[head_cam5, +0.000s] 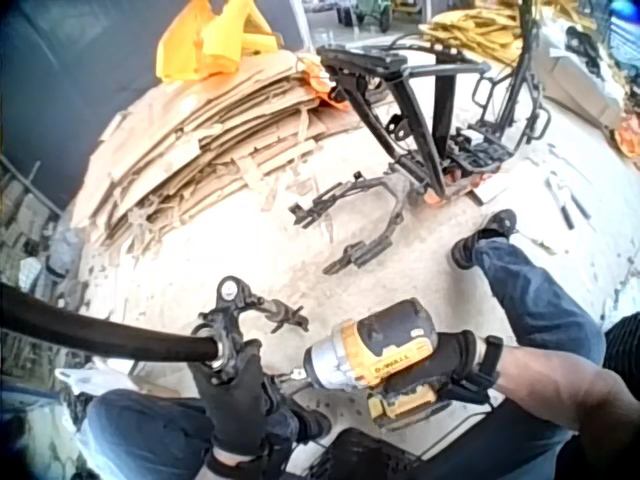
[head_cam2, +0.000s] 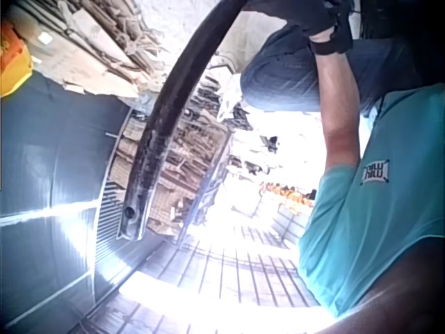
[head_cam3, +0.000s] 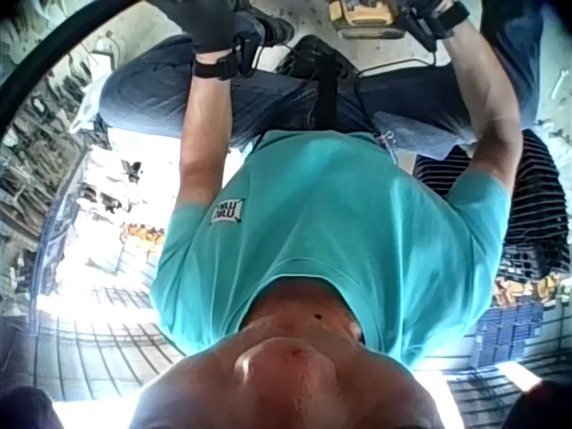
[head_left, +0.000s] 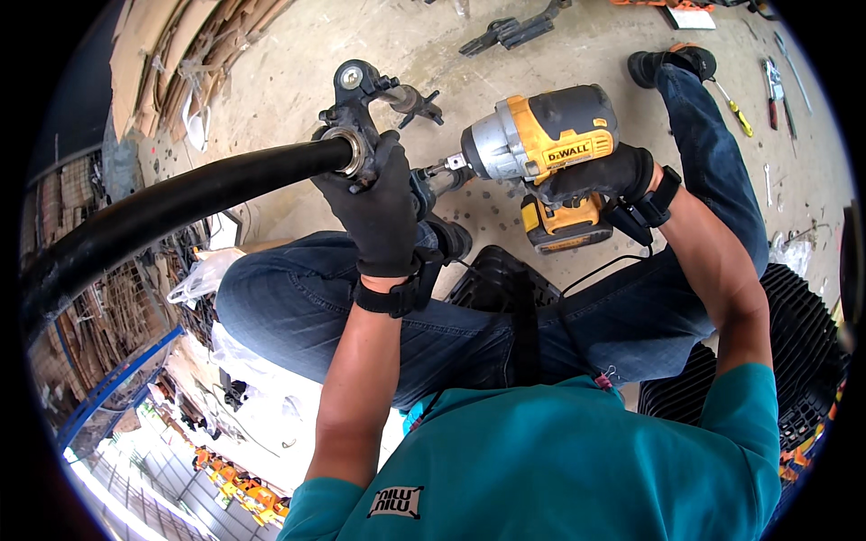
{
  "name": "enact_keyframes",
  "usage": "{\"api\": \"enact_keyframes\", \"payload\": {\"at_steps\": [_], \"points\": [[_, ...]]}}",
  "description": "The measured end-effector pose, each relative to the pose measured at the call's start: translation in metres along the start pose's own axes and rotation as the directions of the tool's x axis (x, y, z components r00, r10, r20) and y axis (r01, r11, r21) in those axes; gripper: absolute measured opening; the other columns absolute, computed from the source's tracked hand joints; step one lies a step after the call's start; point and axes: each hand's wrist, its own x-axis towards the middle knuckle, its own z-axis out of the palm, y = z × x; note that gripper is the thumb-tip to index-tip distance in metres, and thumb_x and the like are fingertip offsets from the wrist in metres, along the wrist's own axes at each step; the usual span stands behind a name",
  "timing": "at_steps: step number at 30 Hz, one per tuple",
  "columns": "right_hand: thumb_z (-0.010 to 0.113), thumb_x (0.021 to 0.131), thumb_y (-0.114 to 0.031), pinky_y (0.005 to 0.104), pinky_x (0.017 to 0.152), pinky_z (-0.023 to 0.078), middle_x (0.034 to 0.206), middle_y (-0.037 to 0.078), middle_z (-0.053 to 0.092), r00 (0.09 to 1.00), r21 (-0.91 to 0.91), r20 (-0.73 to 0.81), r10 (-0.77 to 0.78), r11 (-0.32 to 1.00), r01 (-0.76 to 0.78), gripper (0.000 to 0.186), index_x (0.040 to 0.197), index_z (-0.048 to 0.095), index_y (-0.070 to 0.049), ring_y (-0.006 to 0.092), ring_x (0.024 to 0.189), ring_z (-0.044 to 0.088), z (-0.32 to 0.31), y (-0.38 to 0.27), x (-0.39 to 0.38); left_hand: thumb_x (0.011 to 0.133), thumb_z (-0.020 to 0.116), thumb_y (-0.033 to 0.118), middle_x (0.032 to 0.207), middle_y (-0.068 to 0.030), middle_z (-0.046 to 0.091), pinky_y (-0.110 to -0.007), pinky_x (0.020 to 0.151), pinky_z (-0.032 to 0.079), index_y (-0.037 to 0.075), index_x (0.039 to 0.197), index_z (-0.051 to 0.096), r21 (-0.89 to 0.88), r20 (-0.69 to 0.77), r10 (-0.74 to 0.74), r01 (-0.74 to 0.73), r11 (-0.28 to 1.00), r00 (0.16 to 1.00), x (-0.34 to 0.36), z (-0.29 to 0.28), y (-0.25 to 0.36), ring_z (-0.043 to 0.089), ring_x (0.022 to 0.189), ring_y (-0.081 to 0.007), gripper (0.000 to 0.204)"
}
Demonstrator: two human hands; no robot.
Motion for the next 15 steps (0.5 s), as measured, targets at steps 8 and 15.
{"api": "enact_keyframes", "payload": {"at_steps": [8,15], "points": [[0.076,0.079,-0.004,0.0296,0.076,0.058,0.101,0.011,0.072,0.999,0.026,-0.009,-0.033,0.999,0.034,0.038,0.116,0.066,0.000,0.0173,0.087,0.069,0.003,0.003,0.001,0.080,0.073,0.000,0.108,-0.0128,0.057,-0.030,0.080,0.049,-0.003,0.123,0.043,0.046,0.000,0.010,-0.010,0.999,1.000,0.002,-0.001,-0.003,0.058,0.092,-0.0159,0.052],[0.076,0.079,-0.004,0.0288,0.073,0.057,0.099,0.011,0.072,1.000,-0.003,-0.013,0.013,1.000,-0.013,0.037,0.114,0.066,0.001,0.0168,0.081,0.069,0.004,-0.004,0.002,0.079,0.074,0.001,0.107,-0.0124,0.057,-0.032,0.082,0.049,-0.004,0.125,0.042,0.020,-0.012,-0.013,0.014,1.000,1.000,0.001,0.001,-0.001,0.058,0.092,-0.0176,0.056]]}}
